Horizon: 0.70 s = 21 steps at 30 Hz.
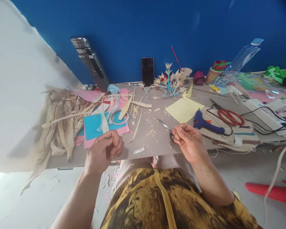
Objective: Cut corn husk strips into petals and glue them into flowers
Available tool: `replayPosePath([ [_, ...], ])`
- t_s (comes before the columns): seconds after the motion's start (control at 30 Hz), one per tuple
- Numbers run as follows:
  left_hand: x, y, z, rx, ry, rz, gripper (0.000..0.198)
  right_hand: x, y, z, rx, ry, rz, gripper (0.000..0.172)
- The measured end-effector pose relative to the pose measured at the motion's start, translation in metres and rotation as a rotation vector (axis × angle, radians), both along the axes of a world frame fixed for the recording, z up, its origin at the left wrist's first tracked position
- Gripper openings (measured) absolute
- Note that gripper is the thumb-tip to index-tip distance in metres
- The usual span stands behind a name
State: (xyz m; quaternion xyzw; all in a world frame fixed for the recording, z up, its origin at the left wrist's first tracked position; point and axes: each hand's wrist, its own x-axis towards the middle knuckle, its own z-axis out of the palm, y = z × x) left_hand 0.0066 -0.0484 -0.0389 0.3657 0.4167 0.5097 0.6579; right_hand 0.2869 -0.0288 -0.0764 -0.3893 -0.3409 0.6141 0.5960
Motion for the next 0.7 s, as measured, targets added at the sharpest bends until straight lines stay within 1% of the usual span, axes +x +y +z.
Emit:
replayPosePath([
  [0.07,-0.002,-0.002,0.000,-0.012,0.043,0.022,0.017,0.000,0.001,-0.001,0.004,-0.024,-0.011,0.021],
  [0.2,-0.012,-0.017,-0.001,-0.015,0.242,0.109,0.018,-0.001,0.003,-0.007,0.007,-0.078,-0.027,0.021],
  [0.3,-0.015,-0.024,0.000,0.014,0.300,0.183,0.019,-0.004,0.003,-0.011,-0.003,-0.088,-0.022,0.022],
  [0.33,-0.013,-0.024,0.000,0.020,0.299,0.183,0.019,-0.005,0.003,-0.011,-0.005,-0.089,-0.022,0.022],
  [0.37,-0.009,-0.023,-0.001,0.023,0.285,0.157,0.018,-0.006,0.003,-0.012,-0.007,-0.091,-0.025,0.023],
  [0.43,0.003,-0.018,-0.003,0.022,0.211,0.065,0.017,-0.007,0.001,-0.012,-0.005,-0.103,-0.037,0.023],
  [0.47,0.012,-0.015,-0.005,0.024,0.141,0.000,0.017,-0.006,0.000,-0.012,-0.001,-0.115,-0.044,0.023],
  [0.5,0.021,-0.012,-0.007,0.038,0.068,-0.005,0.018,-0.005,-0.001,-0.013,0.005,-0.131,-0.050,0.023],
  [0.53,0.029,-0.009,-0.009,0.035,0.027,0.021,0.018,-0.004,-0.002,-0.013,0.012,-0.150,-0.056,0.023],
  [0.57,0.038,-0.007,-0.011,0.022,0.032,0.014,0.018,-0.002,-0.003,-0.014,0.020,-0.169,-0.061,0.022],
  [0.6,0.045,-0.005,-0.012,0.023,0.092,0.002,0.019,0.000,-0.004,-0.016,0.025,-0.188,-0.066,0.022],
  [0.63,0.052,-0.003,-0.012,0.045,0.202,0.007,0.021,0.003,-0.005,-0.017,0.028,-0.206,-0.073,0.022],
  [0.7,0.063,0.003,-0.013,0.077,0.475,0.014,0.025,0.006,-0.006,-0.020,0.024,-0.238,-0.092,0.022],
])
